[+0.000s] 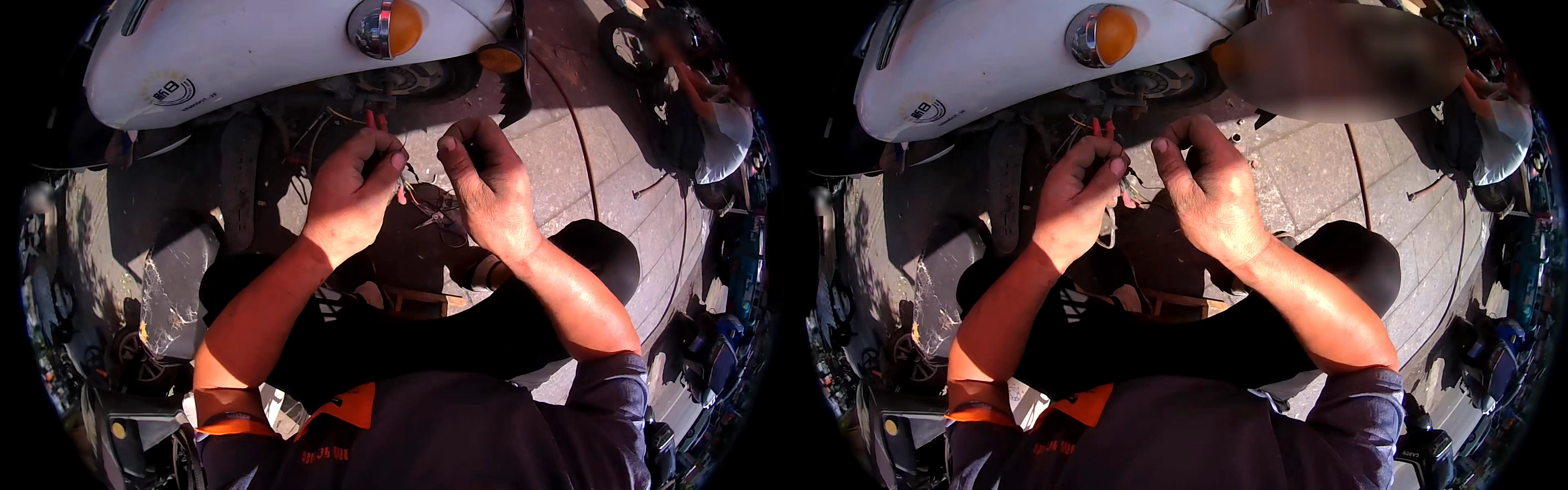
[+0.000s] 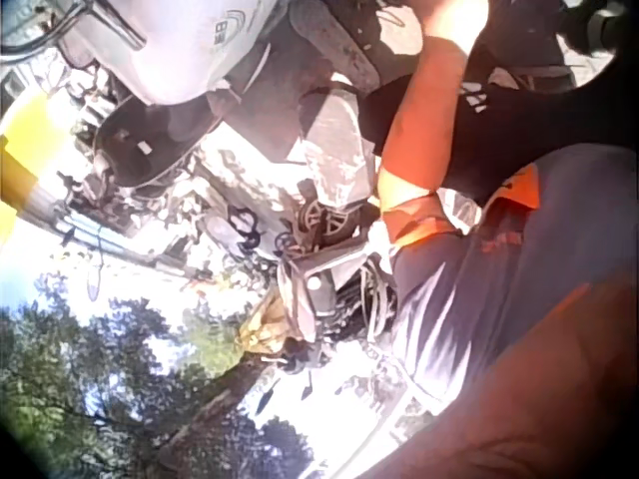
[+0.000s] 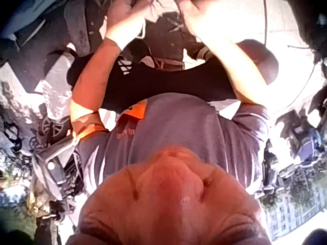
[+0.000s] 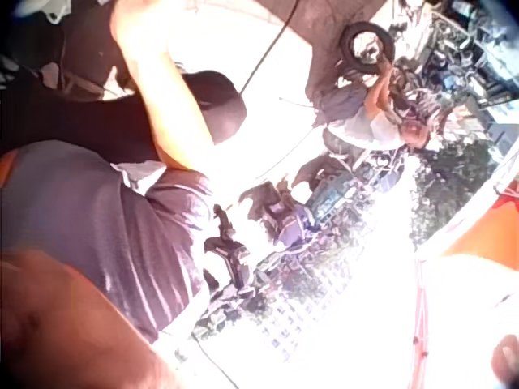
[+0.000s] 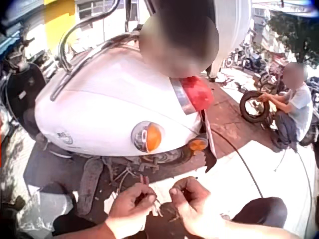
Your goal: The person manipulates electrical wires and connectors on the rear section of a white scooter by hand, stripping wire ends and connecting them into a plastic terminal block.
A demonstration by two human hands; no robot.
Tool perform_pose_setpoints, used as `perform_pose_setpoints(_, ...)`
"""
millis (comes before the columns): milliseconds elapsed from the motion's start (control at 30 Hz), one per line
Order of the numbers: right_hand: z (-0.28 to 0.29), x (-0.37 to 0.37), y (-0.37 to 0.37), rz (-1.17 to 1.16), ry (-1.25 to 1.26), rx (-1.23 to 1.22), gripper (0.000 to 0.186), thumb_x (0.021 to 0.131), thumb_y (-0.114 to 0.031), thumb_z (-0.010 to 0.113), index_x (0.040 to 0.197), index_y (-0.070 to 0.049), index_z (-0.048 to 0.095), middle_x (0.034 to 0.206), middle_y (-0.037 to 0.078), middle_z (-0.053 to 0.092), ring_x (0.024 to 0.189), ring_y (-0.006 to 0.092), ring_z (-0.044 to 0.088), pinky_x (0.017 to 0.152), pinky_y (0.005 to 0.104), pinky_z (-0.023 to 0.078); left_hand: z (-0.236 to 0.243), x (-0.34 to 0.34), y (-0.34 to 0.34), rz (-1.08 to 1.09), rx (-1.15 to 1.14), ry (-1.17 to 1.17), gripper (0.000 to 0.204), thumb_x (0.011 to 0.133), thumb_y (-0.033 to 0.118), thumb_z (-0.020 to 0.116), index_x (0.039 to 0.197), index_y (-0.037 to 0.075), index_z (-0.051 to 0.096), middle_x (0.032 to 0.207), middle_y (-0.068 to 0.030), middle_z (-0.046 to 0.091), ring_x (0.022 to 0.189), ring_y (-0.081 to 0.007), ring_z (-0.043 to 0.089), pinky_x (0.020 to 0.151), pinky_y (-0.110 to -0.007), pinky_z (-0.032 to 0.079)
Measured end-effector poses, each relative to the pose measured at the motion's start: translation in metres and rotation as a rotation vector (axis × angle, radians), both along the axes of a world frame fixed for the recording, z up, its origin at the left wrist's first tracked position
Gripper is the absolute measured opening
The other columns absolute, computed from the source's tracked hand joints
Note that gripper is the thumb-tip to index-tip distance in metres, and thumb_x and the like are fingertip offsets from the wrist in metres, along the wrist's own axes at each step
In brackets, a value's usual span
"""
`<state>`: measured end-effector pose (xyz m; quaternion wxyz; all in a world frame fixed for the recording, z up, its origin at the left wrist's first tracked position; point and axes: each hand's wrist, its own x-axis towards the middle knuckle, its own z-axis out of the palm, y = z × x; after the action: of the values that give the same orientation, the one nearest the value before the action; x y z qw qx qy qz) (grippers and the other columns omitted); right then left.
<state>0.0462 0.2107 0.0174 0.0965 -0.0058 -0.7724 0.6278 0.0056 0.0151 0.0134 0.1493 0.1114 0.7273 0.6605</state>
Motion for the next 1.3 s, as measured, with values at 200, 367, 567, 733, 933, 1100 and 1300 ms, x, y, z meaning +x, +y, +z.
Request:
perform_pose_setpoints(200,0.002,-0.004,0.017,0.041,0.023,0.168,0.018,0.096,-0.008,0.078,0.11,-0.002,0.069,0.094,0.006,0.065,0.081,0.0143,0.064,0.074,0.0295,0.055,-0.012,-0.007,-0.025,0.128,0.234,-0.14,0.015,0.11,0.013,0.063,0.114,-0.002,0.065,0.095,-0.0031,0.064,0.074,-0.0098,0.059,0.068,-0.027,0.049)
perform_pose_setpoints(367,0.017,0.002,0.013,0.133,0.084,0.527,0.026,0.087,-0.014,0.08,0.111,-0.005,0.073,0.099,0.015,0.068,0.087,0.0296,0.072,0.074,0.0401,0.059,-0.013,-0.007,-0.025,0.158,0.299,-0.153,0.015,0.11,0.012,0.063,0.113,-0.002,0.066,0.097,-0.0034,0.064,0.075,-0.0094,0.058,0.068,-0.027,0.049)
perform_pose_setpoints(567,0.016,0.003,0.012,0.224,-0.093,0.381,0.027,0.09,-0.021,0.082,0.112,-0.005,0.077,0.099,0.015,0.071,0.095,0.0329,0.073,0.083,0.0431,0.058,-0.013,-0.012,-0.029,0.135,0.341,-0.194,0.013,0.11,0.014,0.064,0.112,0.002,0.067,0.096,-0.0012,0.063,0.076,-0.0092,0.059,0.069,-0.027,0.047)
perform_pose_setpoints(733,0.007,-0.002,0.018,0.214,-0.007,0.255,0.016,0.098,-0.018,0.078,0.107,-0.004,0.078,0.101,0.014,0.074,0.095,0.0308,0.073,0.085,0.0415,0.057,-0.008,-0.014,-0.026,0.078,0.442,-0.241,0.01,0.109,0.013,0.064,0.112,0.005,0.067,0.103,-0.0035,0.066,0.08,-0.011,0.062,0.071,-0.028,0.048)
perform_pose_setpoints(933,0.013,0.002,0.017,0.272,-0.102,0.119,0.017,0.104,-0.018,0.075,0.11,-0.002,0.077,0.095,0.011,0.076,0.089,0.0199,0.073,0.082,0.0355,0.058,0.011,-0.008,-0.026,0.033,0.513,-0.231,0.016,0.107,0.025,0.066,0.112,0.01,0.06,0.115,-0.0107,0.068,0.106,-0.0241,0.065,0.093,-0.043,0.054)
perform_pose_setpoints(1100,0.008,0.004,0.012,0.216,-0.27,-0.14,0.022,0.106,-0.02,0.073,0.118,-0.001,0.075,0.101,0.006,0.077,0.096,0.0112,0.068,0.088,0.0326,0.057,0.004,-0.005,-0.042,-0.215,0.516,-0.38,0.015,0.103,0.018,0.069,0.103,0.005,0.062,0.085,-0.0061,0.067,0.077,-0.0177,0.066,0.076,-0.032,0.053)
perform_pose_setpoints(1300,0.008,0.014,0.003,0.278,-0.009,-0.049,0.018,0.106,-0.016,0.072,0.115,-0.001,0.076,0.1,0.011,0.076,0.094,0.0196,0.072,0.086,0.036,0.058,-0.01,0.002,-0.026,-0.165,0.169,-0.511,0.011,0.099,0.01,0.067,0.106,0.003,0.066,0.086,-0.0038,0.066,0.065,-0.0092,0.059,0.059,-0.025,0.046)
